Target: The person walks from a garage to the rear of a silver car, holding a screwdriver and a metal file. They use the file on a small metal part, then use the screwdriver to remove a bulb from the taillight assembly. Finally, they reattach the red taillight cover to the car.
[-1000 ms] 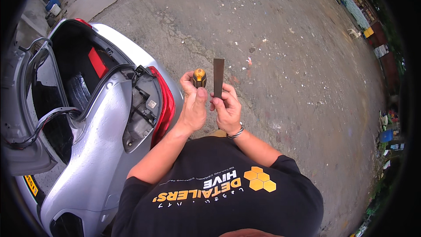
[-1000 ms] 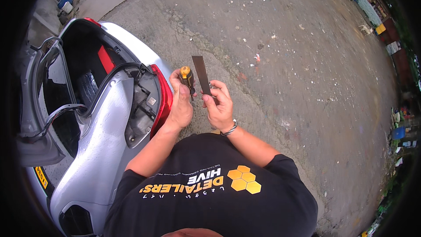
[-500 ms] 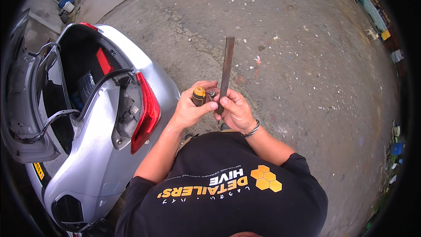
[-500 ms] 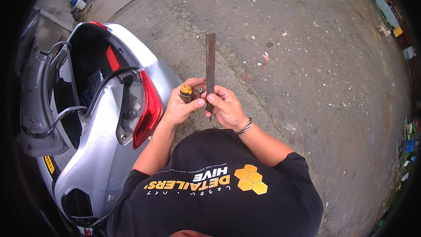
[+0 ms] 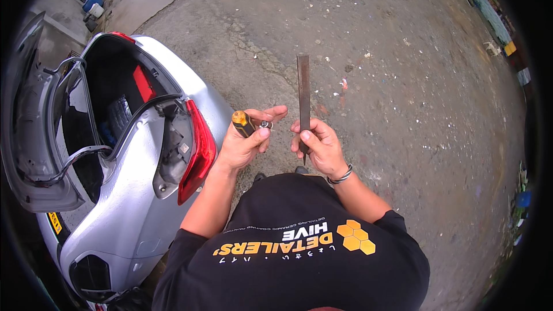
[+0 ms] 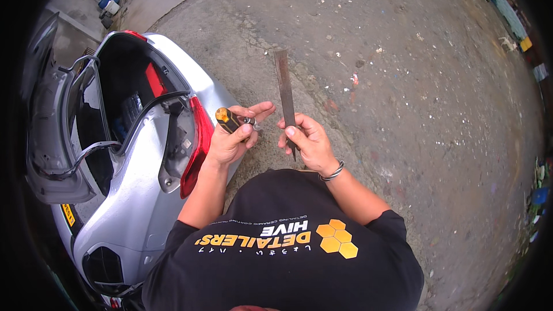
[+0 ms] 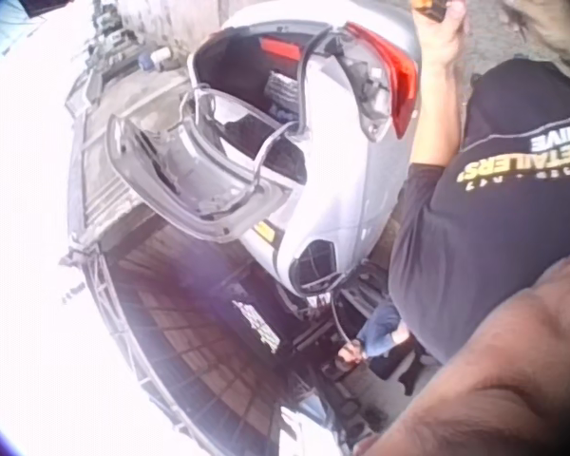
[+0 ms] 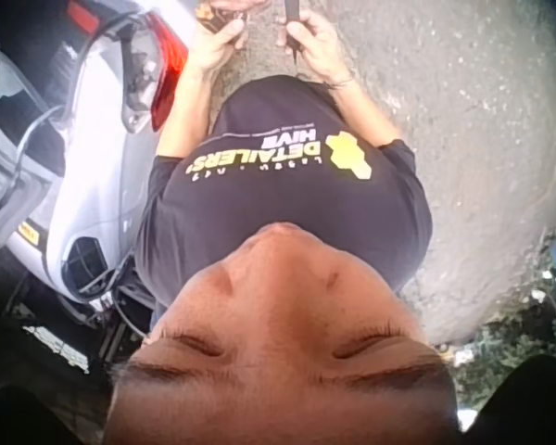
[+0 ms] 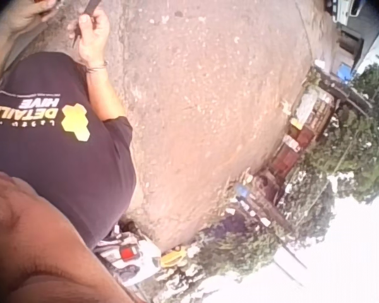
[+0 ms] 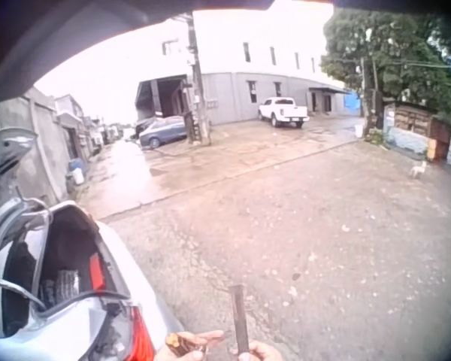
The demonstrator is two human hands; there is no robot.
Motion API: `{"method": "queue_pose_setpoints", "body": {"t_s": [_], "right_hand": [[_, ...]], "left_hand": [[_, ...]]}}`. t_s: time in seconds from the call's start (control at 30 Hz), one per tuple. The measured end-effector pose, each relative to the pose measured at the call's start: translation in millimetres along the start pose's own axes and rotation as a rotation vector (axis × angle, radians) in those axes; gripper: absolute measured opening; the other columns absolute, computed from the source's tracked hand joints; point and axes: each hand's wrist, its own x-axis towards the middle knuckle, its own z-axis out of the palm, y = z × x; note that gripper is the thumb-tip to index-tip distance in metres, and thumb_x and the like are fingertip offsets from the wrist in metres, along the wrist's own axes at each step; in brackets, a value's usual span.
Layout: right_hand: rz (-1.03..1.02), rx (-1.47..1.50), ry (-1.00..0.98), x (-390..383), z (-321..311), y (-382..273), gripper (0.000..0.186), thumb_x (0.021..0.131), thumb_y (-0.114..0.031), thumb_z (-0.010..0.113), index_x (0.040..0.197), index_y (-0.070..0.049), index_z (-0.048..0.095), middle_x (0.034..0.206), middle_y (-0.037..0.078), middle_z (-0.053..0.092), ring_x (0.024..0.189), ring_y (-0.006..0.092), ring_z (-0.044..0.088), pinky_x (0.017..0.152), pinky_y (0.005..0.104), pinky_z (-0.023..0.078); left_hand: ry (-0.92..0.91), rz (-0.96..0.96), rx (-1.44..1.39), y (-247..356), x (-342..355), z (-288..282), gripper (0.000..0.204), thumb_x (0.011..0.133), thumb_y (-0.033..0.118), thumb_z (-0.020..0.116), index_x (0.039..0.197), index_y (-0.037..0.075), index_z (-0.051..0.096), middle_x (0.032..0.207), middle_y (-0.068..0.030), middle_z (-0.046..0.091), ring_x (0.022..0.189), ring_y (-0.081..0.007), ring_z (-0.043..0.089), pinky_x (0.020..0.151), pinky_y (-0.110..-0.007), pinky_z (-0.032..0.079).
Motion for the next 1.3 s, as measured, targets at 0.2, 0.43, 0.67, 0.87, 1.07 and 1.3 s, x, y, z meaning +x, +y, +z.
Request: {"method": "queue_pose_setpoints", "body": {"t_s": [0.2,0.43,0.67,0.87,1.07,1.3], "right_hand": [[0.122,0.052,-0.049,1,36,-7,0.028,0.109,-0.03,0.045,0.12,-0.006,0.052,0.069,0.003,0.05,0.057,0.0088,0.047,0.052,0.0228,0.039],[0.215,-0.209,-0.127,9,88,-4,0.032,0.109,-0.031,0.045,0.126,-0.003,0.045,0.065,0.002,0.048,0.052,0.0086,0.044,0.048,0.0238,0.039],[0.219,-0.197,-0.096,16,123,12,0.037,0.108,-0.022,0.047,0.14,-0.005,0.039,0.061,-0.002,0.047,0.051,0.0049,0.044,0.048,0.022,0.036],[0.148,-0.305,-0.075,16,139,22,0.052,0.107,-0.019,0.048,0.155,-0.006,0.032,0.062,-0.004,0.047,0.053,0.004,0.044,0.05,0.0224,0.037],[0.123,-0.41,-0.052,17,142,23,0.053,0.106,-0.016,0.047,0.157,-0.008,0.035,0.064,-0.005,0.048,0.055,0.0031,0.045,0.052,0.0224,0.038],[0.098,-0.436,0.001,17,144,28,0.052,0.107,-0.017,0.047,0.157,-0.009,0.037,0.065,-0.005,0.048,0.055,0.0028,0.043,0.053,0.0223,0.039]], "left_hand": [[0.1,-0.065,0.147,27,-27,-17,0.035,0.093,0.014,0.074,0.122,0.002,0.058,0.102,-0.0173,0.07,0.081,-0.0223,0.068,0.054,-0.022,0.047],[0.126,0.009,0.013,27,-56,-43,0.025,0.094,0.013,0.072,0.114,0.0,0.063,0.098,-0.0141,0.07,0.065,-0.0114,0.055,0.054,-0.024,0.044],[0.185,0.035,-0.03,37,-70,-48,0.031,0.089,0.018,0.08,0.112,0.006,0.063,0.095,-0.0091,0.067,0.069,-0.0157,0.059,0.055,-0.026,0.044],[0.239,0.058,-0.027,38,-78,-55,0.031,0.088,0.016,0.081,0.109,0.008,0.059,0.088,-0.0045,0.064,0.065,-0.0145,0.058,0.056,-0.026,0.044],[0.228,0.058,-0.004,38,-76,-58,0.021,0.092,0.009,0.076,0.108,0.006,0.063,0.076,-0.0044,0.061,0.062,-0.0123,0.055,0.055,-0.026,0.043],[0.196,0.034,0.01,35,-73,-68,0.022,0.091,0.009,0.076,0.108,0.006,0.063,0.076,-0.0042,0.063,0.061,-0.0112,0.055,0.054,-0.025,0.042]]}}
